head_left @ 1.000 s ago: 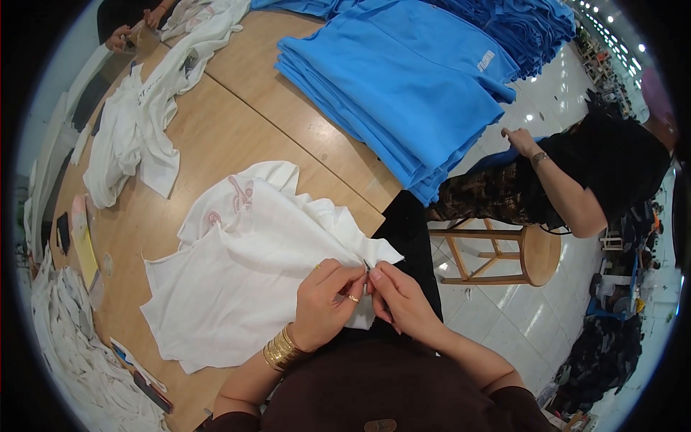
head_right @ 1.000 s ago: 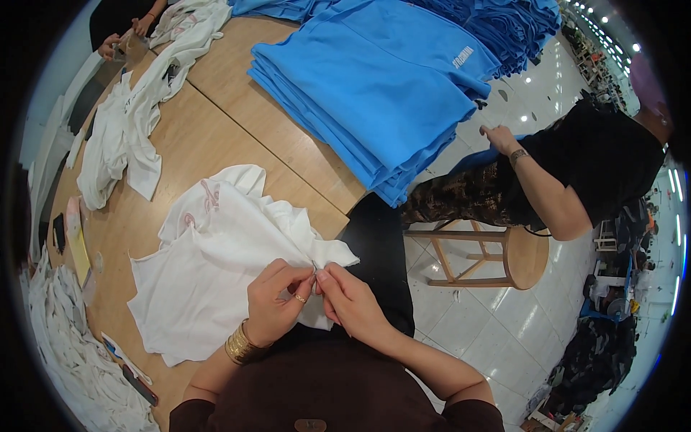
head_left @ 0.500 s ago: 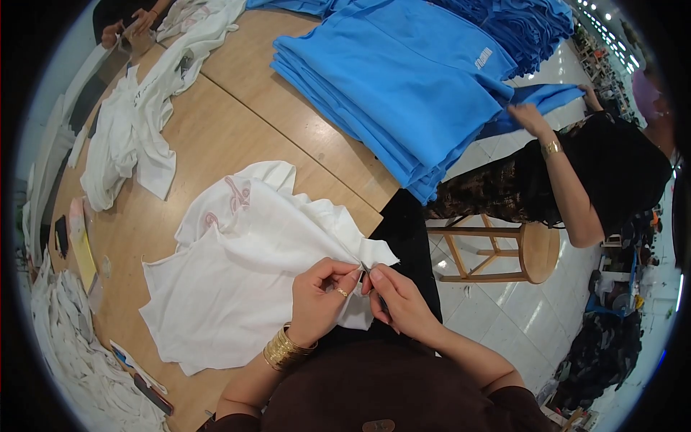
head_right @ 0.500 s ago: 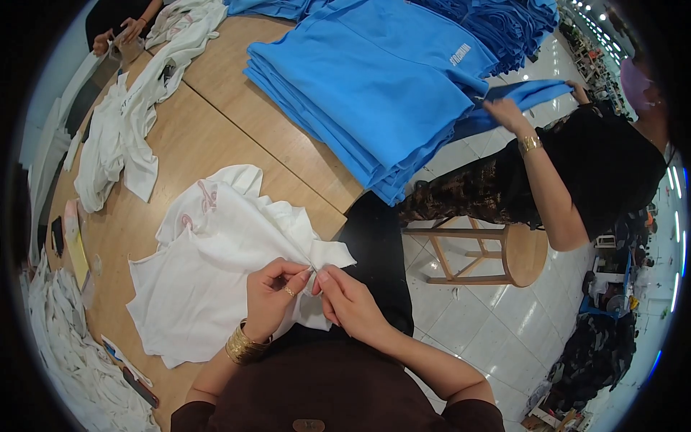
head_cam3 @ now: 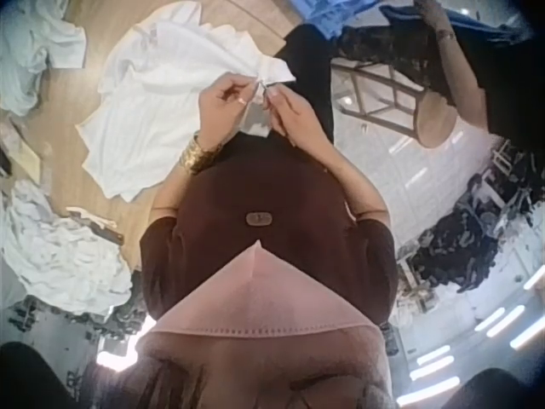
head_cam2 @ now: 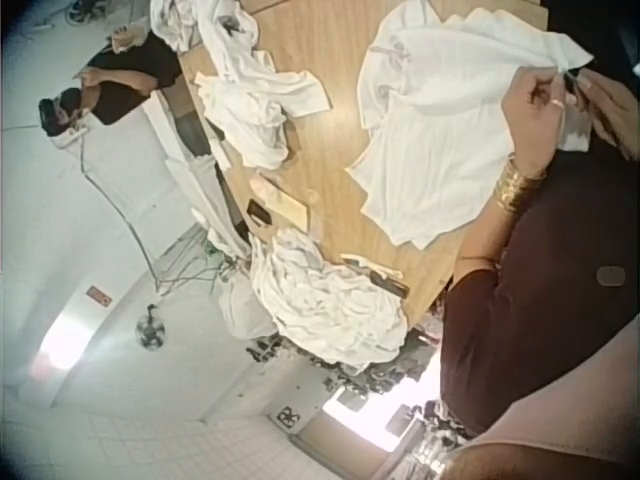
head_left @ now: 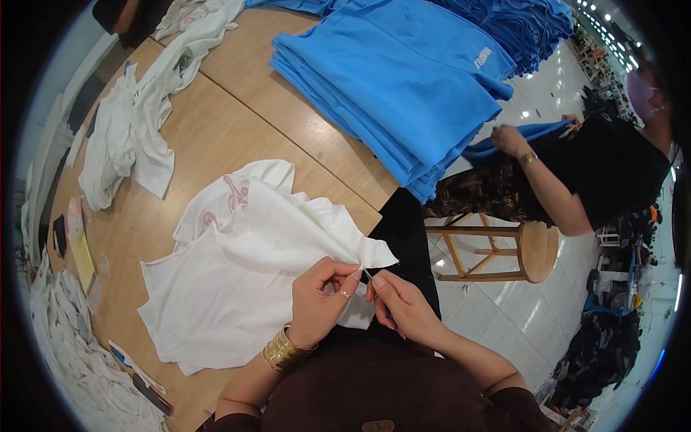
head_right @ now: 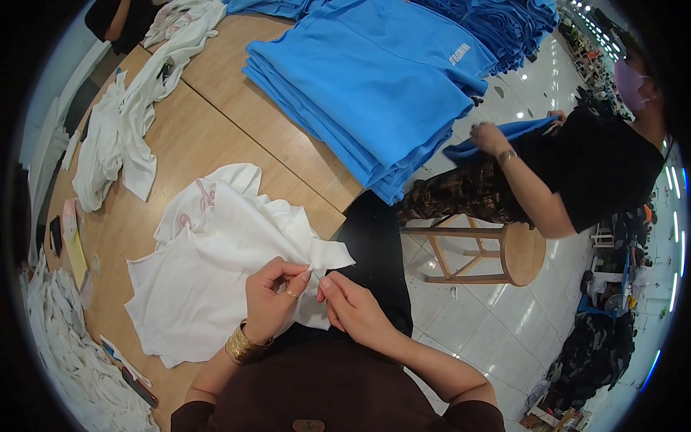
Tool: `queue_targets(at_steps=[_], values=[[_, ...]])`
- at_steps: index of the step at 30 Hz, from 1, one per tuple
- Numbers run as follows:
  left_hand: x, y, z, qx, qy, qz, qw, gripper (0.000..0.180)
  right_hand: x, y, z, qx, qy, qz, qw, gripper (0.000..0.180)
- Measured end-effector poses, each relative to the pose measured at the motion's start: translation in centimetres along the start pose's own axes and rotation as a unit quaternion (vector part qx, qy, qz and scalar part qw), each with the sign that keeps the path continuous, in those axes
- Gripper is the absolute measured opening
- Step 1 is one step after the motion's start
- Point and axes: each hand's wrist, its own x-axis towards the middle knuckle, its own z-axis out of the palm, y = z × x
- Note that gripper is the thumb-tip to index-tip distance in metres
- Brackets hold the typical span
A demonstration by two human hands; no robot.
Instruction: Trimming loose threads from a white garment using scissors in a factory setting.
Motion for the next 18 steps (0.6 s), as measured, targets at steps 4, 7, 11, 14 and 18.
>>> queue_targets(at_steps=[4, 7, 11, 14, 18], values=[[-0.06, 0.31, -0.03, 0.004, -0.002, -0.004, 1.0, 0.009, -0.24, -0.27, 0.11, -0.003, -0.004, 0.006, 1.0, 0.034], [-0.1, 0.41, 0.0, 0.002, -0.001, -0.001, 1.0, 0.009, -0.1, -0.24, 0.08, 0.005, 0.0, 0.008, 1.0, 0.034], [-0.06, 0.49, -0.05, 0.009, -0.004, 0.004, 1.0, 0.008, 0.05, -0.15, 0.08, -0.003, 0.008, 0.004, 1.0, 0.034], [-0.12, 0.69, 0.02, 0.013, -0.003, 0.01, 1.0, 0.008, -0.16, -0.38, 0.09, -0.008, 0.011, 0.006, 1.0, 0.034], [0.03, 0.5, 0.0, 0.011, -0.003, 0.012, 1.0, 0.008, -0.07, -0.4, -0.03, -0.011, 0.014, 0.011, 1.0, 0.033]])
